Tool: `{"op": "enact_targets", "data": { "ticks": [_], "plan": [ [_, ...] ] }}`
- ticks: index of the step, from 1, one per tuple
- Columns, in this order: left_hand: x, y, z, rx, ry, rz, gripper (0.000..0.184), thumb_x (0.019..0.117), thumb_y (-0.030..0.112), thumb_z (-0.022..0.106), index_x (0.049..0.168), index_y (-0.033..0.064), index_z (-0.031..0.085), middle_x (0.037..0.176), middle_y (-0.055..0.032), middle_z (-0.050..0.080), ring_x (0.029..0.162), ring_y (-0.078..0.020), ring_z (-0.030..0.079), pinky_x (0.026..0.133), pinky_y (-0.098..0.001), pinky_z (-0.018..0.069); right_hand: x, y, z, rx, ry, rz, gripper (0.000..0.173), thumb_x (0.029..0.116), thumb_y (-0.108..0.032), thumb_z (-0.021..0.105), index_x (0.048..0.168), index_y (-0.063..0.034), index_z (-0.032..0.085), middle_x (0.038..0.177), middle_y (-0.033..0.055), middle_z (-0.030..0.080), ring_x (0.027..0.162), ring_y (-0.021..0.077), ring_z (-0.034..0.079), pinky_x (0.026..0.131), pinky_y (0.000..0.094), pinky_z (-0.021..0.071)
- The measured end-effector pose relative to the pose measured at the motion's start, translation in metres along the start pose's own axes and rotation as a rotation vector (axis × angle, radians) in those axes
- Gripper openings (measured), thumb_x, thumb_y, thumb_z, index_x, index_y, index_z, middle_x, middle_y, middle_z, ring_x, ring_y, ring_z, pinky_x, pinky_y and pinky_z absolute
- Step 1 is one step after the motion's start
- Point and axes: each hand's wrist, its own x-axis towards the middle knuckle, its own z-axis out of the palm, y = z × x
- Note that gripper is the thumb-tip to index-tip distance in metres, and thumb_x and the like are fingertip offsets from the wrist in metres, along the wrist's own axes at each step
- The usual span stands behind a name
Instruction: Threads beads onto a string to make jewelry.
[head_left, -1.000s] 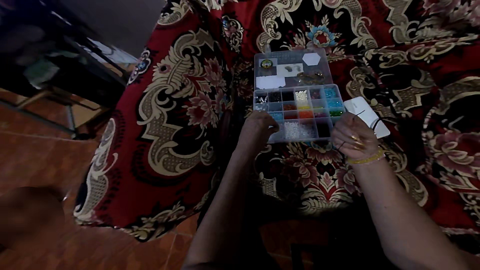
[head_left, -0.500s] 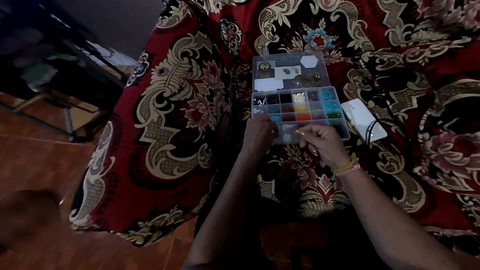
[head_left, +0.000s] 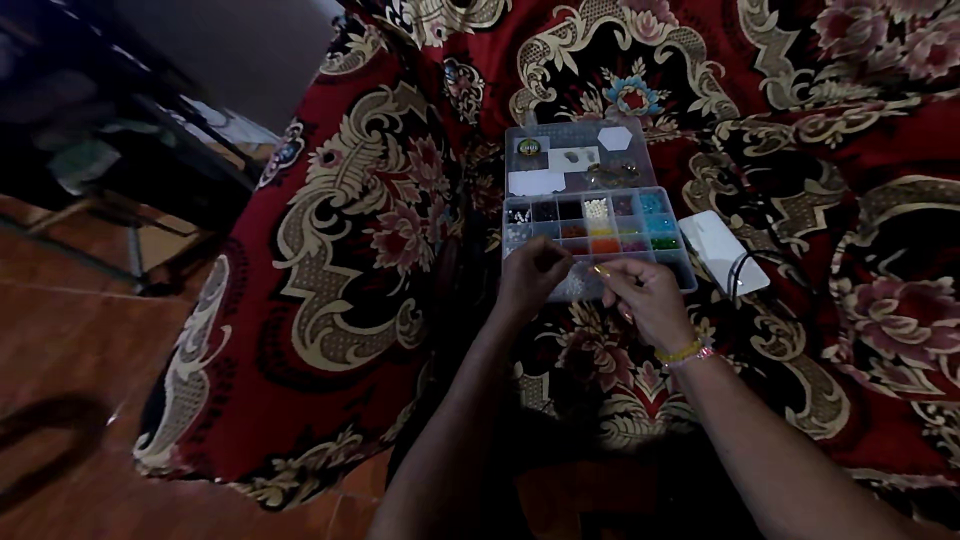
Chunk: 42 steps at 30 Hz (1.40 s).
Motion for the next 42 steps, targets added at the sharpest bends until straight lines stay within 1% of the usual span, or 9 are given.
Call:
{"op": "enact_targets", "data": {
  "ticks": [2,4,7,10,12,18,22,34,42],
  "plan": [
    [0.000,-0.001,0.003,-0.037,0.007,-0.019,0.011,0.0934,0.007,0.071,0.103,0.0032,0.068,0.088,-0.0043,0.070,0.073,-0.0083,0.064,0.069,-0.0269,0.0554,-0.001,0.000,0.001,0.016,0.000,-0.005,0.013,0.0980,-0.006,0.063,0.101,-0.0009,0.074,0.067,-0.0036,0.068,0.047,-0.0011,0.052,0.045,0.0149,0.0424],
    [0.000,-0.002,0.004,-0.078,0.017,-0.022,0.012,0.0938,0.005,0.070,0.106,0.0019,0.068,0.092,-0.0056,0.070,0.076,-0.0093,0.066,0.072,-0.0275,0.0566,-0.002,0.001,0.002,0.043,-0.001,-0.016,0.012,0.0975,-0.005,0.063,0.100,-0.0004,0.074,0.067,-0.0035,0.069,0.047,-0.0014,0.052,0.044,0.0145,0.0421],
    [-0.003,0.008,0.007,-0.433,-0.022,-0.149,0.012,0.0972,0.002,0.064,0.108,-0.0005,0.068,0.096,-0.0051,0.071,0.082,-0.0106,0.069,0.081,-0.0286,0.0594,-0.003,0.002,0.004,0.072,-0.008,-0.032,0.013,0.0976,-0.004,0.062,0.100,-0.0002,0.073,0.066,-0.0041,0.068,0.046,-0.0017,0.051,0.043,0.0138,0.0410],
    [-0.004,0.009,0.013,-0.736,-0.124,-0.271,0.010,0.1006,0.002,0.058,0.102,0.0007,0.068,0.092,-0.0032,0.070,0.083,-0.0105,0.068,0.082,-0.0283,0.0588,-0.004,0.002,0.005,0.097,-0.006,-0.050,0.012,0.0975,-0.004,0.062,0.099,0.0006,0.073,0.064,-0.0045,0.067,0.046,-0.0018,0.051,0.043,0.0139,0.0418],
    [-0.003,0.007,0.015,-0.817,-0.191,-0.310,0.014,0.1033,0.003,0.053,0.101,0.0027,0.067,0.091,-0.0016,0.070,0.082,-0.0095,0.068,0.081,-0.0271,0.0585,-0.005,0.003,0.005,0.113,-0.007,-0.070,0.011,0.0971,-0.005,0.062,0.096,-0.0006,0.072,0.065,-0.0051,0.067,0.047,-0.0021,0.052,0.044,0.0137,0.0424],
    [-0.001,-0.002,0.016,-0.859,-0.277,-0.309,0.017,0.1049,0.005,0.049,0.098,0.0049,0.065,0.088,0.0000,0.069,0.079,-0.0082,0.068,0.079,-0.0264,0.0586,-0.006,0.010,0.006,0.160,-0.057,-0.185,0.012,0.0952,-0.005,0.061,0.088,-0.0050,0.070,0.073,-0.0045,0.070,0.053,-0.0017,0.057,0.048,0.0144,0.0475],
    [-0.002,-0.001,0.017,-0.873,-0.289,-0.333,0.019,0.1054,0.004,0.048,0.098,0.0054,0.065,0.089,-0.0001,0.069,0.080,-0.0083,0.068,0.080,-0.0266,0.0588,-0.006,0.010,0.007,0.151,-0.045,-0.202,0.011,0.0935,-0.004,0.061,0.087,-0.0050,0.070,0.072,-0.0052,0.070,0.053,-0.0020,0.057,0.048,0.0138,0.0470],
    [-0.001,-0.002,0.013,-0.906,-0.298,-0.338,0.016,0.1024,0.001,0.052,0.097,0.0056,0.066,0.089,-0.0015,0.070,0.079,-0.0096,0.069,0.079,-0.0269,0.0593,-0.006,0.012,0.008,0.128,-0.036,-0.231,0.010,0.0924,-0.003,0.062,0.086,-0.0046,0.070,0.071,-0.0051,0.069,0.053,-0.0021,0.057,0.048,0.0136,0.0468],
    [0.000,-0.007,0.014,-1.015,-0.340,-0.319,0.018,0.1024,0.003,0.052,0.096,0.0085,0.067,0.088,-0.0005,0.071,0.080,-0.0089,0.069,0.081,-0.0273,0.0592,-0.007,0.012,0.008,0.116,-0.034,-0.239,0.011,0.0926,-0.005,0.062,0.085,-0.0050,0.071,0.073,-0.0051,0.070,0.054,-0.0025,0.058,0.049,0.0136,0.0476]
  ]
}}
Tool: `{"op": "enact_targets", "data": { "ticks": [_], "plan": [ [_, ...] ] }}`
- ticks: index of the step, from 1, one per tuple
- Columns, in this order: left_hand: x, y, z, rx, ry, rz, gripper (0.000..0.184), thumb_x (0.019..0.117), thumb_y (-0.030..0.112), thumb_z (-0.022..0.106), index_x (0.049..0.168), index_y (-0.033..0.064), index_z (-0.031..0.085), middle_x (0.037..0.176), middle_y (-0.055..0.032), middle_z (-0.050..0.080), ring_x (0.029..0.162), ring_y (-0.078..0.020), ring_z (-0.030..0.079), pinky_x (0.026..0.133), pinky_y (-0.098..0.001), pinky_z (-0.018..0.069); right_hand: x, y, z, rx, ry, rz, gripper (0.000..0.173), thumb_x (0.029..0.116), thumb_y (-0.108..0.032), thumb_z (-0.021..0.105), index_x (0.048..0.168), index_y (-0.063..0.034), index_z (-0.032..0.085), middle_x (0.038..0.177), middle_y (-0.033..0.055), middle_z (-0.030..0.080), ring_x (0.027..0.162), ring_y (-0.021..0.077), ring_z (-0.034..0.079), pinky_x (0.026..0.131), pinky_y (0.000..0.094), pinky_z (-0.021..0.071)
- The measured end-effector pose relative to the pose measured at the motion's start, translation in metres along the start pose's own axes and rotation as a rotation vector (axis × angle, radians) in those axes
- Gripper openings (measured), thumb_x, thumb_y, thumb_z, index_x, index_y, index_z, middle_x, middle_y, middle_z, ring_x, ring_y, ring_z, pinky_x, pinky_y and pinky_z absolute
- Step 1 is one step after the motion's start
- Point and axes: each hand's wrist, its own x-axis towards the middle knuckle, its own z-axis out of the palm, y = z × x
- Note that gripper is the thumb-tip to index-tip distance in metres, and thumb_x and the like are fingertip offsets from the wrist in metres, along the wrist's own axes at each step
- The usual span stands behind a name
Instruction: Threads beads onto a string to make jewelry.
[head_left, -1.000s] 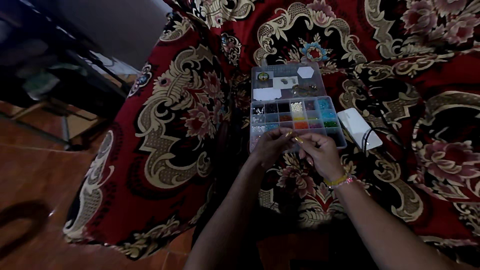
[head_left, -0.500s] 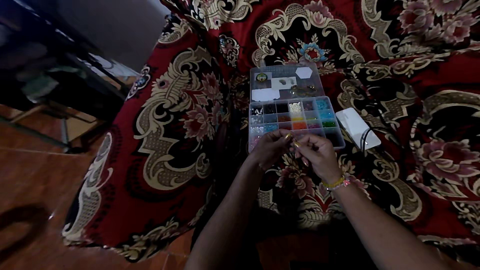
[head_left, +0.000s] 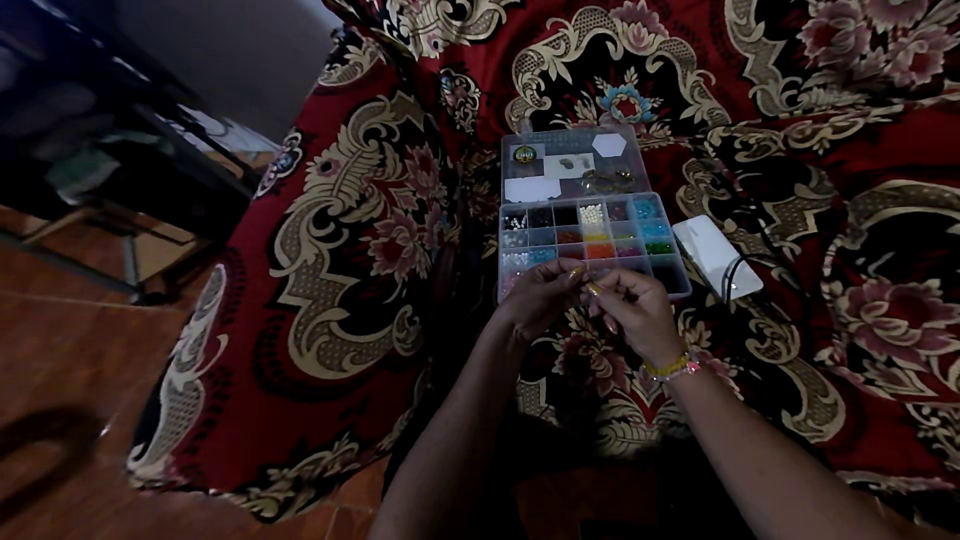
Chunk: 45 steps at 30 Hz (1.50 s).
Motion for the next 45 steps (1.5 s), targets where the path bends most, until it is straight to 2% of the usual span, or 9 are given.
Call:
{"op": "enact_targets", "data": {
  "ticks": [10,45],
  "plan": [
    [0.0005,-0.0002,-0.0007,0.062,0.001,-0.006,0.020,0.1032,0.004,0.051,0.092,0.0091,0.068,0.088,0.0002,0.071,0.079,-0.0078,0.069,0.079,-0.0256,0.0590,-0.0017,-0.0016,0.0028,-0.048,0.010,0.008,0.009,0.0919,-0.005,0.063,0.087,-0.0043,0.070,0.072,-0.0057,0.069,0.053,-0.0030,0.057,0.048,0.0137,0.0474],
    [0.0002,0.0036,-0.0018,0.155,0.021,0.015,0.019,0.1030,0.002,0.050,0.095,0.0062,0.067,0.089,-0.0003,0.071,0.079,-0.0084,0.069,0.078,-0.0266,0.0591,-0.0025,-0.0027,0.0046,-0.133,0.025,-0.010,0.009,0.0919,-0.006,0.064,0.087,-0.0041,0.071,0.071,-0.0060,0.069,0.053,-0.0041,0.056,0.049,0.0126,0.0472]
  ]
}}
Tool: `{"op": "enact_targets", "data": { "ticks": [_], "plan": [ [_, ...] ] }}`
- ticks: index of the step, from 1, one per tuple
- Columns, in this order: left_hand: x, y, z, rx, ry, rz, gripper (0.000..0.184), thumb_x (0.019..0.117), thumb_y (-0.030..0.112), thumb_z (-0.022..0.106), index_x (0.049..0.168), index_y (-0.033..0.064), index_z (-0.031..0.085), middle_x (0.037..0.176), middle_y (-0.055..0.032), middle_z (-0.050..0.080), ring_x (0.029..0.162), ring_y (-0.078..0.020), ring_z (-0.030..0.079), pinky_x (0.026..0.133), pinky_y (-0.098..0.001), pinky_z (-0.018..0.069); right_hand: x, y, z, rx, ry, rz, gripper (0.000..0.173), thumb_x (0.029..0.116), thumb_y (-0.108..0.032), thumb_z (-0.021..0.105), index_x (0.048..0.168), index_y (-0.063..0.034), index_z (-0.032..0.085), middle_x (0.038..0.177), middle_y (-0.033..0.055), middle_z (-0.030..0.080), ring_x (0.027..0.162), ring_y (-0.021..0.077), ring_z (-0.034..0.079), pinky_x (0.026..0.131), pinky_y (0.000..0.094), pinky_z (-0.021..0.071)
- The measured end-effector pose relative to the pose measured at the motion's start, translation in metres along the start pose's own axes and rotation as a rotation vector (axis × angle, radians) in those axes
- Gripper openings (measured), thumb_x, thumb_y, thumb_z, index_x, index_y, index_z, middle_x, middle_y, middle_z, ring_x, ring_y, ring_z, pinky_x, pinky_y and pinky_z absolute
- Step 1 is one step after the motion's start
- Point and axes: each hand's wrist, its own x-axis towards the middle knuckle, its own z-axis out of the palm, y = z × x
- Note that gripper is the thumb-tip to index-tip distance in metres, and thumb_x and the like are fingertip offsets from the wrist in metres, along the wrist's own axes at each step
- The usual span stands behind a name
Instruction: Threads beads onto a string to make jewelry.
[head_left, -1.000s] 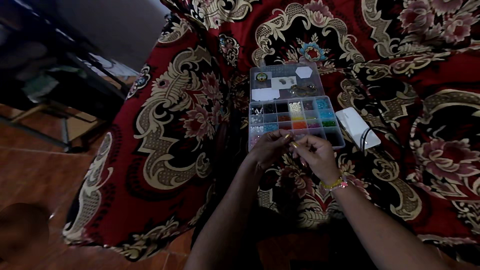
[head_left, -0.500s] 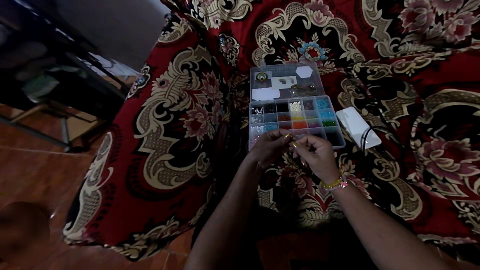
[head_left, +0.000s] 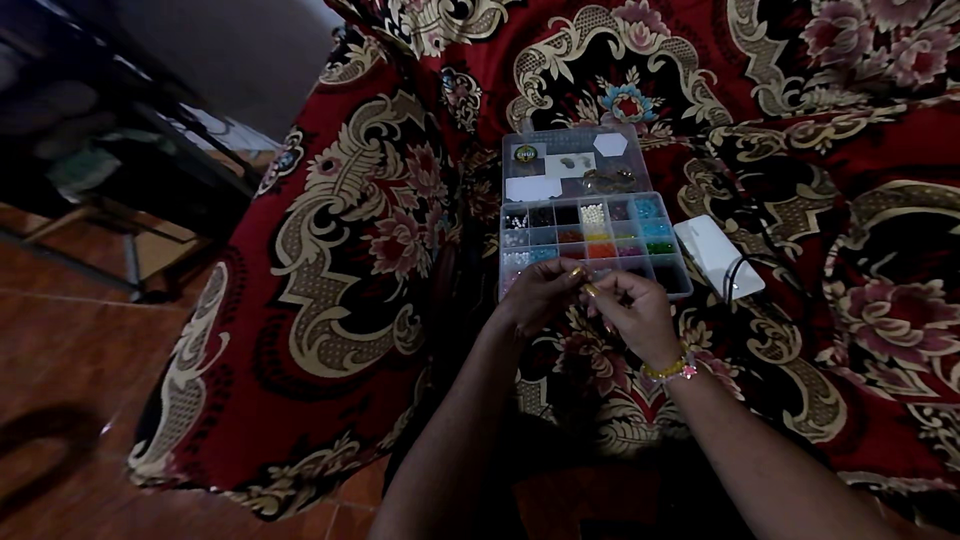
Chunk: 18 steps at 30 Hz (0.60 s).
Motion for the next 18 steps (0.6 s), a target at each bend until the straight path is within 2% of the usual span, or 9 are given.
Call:
{"op": "enact_targets", "data": {
  "ticks": [18],
  "plan": [
    [-0.0003,0.0001,0.0013,0.009,0.010,-0.005,0.020,0.1029,0.002,0.051,0.094,0.0064,0.068,0.090,-0.0006,0.071,0.081,-0.0090,0.069,0.080,-0.0273,0.0593,0.0003,0.0014,-0.0003,-0.002,0.003,-0.012,0.010,0.0916,-0.006,0.063,0.086,-0.0036,0.071,0.070,-0.0054,0.068,0.053,-0.0036,0.057,0.049,0.0130,0.0474]
  ]
}}
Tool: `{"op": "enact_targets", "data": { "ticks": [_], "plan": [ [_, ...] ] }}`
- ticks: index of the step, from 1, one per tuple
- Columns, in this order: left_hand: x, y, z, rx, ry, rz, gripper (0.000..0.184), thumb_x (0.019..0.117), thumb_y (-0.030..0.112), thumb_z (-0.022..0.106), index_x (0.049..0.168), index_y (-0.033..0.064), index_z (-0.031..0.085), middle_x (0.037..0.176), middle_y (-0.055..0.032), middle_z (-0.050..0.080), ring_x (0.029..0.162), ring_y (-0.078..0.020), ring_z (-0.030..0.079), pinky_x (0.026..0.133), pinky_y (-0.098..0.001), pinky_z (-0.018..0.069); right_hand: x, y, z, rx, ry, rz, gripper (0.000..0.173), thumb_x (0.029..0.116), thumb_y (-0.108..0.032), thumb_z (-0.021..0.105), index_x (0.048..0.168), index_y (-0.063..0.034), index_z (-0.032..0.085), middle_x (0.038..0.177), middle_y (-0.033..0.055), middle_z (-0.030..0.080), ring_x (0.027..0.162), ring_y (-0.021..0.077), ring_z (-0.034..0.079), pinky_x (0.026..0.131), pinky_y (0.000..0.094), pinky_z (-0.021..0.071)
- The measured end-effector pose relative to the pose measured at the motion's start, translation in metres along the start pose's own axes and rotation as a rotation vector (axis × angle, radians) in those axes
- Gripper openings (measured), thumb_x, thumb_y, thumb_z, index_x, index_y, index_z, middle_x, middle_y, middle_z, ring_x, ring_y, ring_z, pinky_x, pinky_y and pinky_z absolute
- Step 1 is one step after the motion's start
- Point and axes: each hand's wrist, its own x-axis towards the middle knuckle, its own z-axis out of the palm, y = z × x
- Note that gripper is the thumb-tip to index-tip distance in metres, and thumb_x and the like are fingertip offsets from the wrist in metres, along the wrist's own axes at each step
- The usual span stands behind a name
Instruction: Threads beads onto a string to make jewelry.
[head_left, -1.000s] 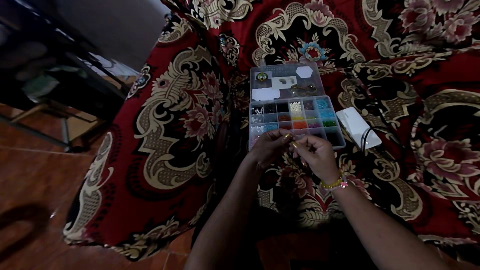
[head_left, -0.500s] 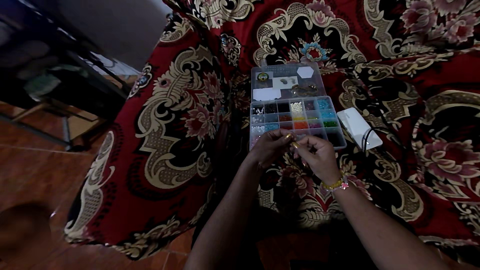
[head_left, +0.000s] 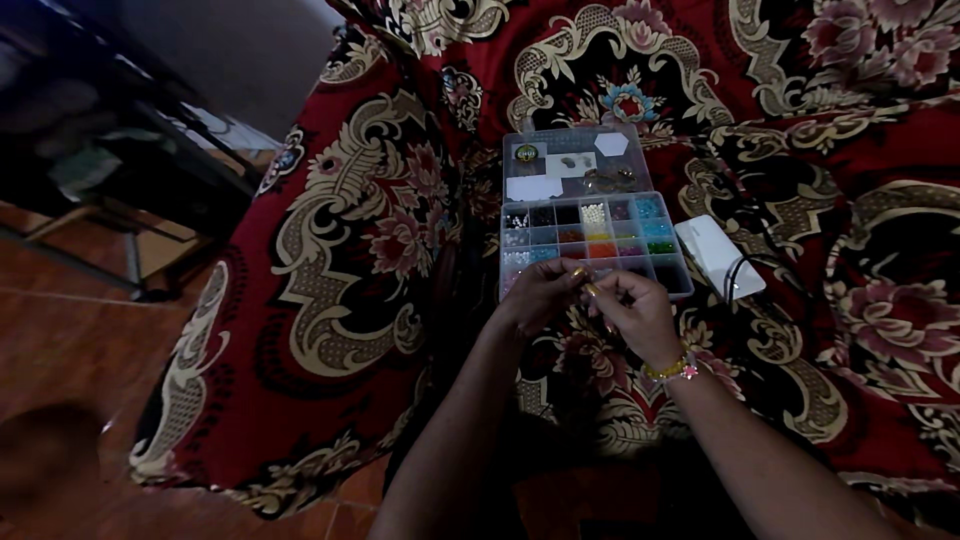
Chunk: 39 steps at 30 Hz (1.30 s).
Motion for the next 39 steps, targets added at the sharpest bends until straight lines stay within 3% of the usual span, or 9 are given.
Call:
{"op": "enact_targets", "data": {
  "ticks": [31,39],
  "plan": [
    [-0.0003,0.0006,-0.0023,0.035,-0.028,0.018,0.019,0.1019,0.003,0.054,0.093,0.0066,0.070,0.090,-0.0001,0.072,0.080,-0.0077,0.069,0.078,-0.0259,0.0589,-0.0006,-0.0009,0.0002,0.011,-0.016,-0.011,0.009,0.0917,-0.007,0.064,0.086,-0.0042,0.071,0.069,-0.0065,0.068,0.053,-0.0043,0.056,0.049,0.0126,0.0471],
    [-0.0054,0.0094,-0.0016,0.188,-0.011,0.060,0.012,0.0987,0.001,0.059,0.095,0.0046,0.070,0.089,0.0013,0.071,0.082,-0.0074,0.069,0.082,-0.0265,0.0592,-0.0004,-0.0014,-0.0004,-0.005,-0.034,0.006,0.012,0.0952,-0.008,0.064,0.089,-0.0024,0.072,0.069,-0.0068,0.068,0.052,-0.0045,0.056,0.049,0.0124,0.0474]
  ]
}}
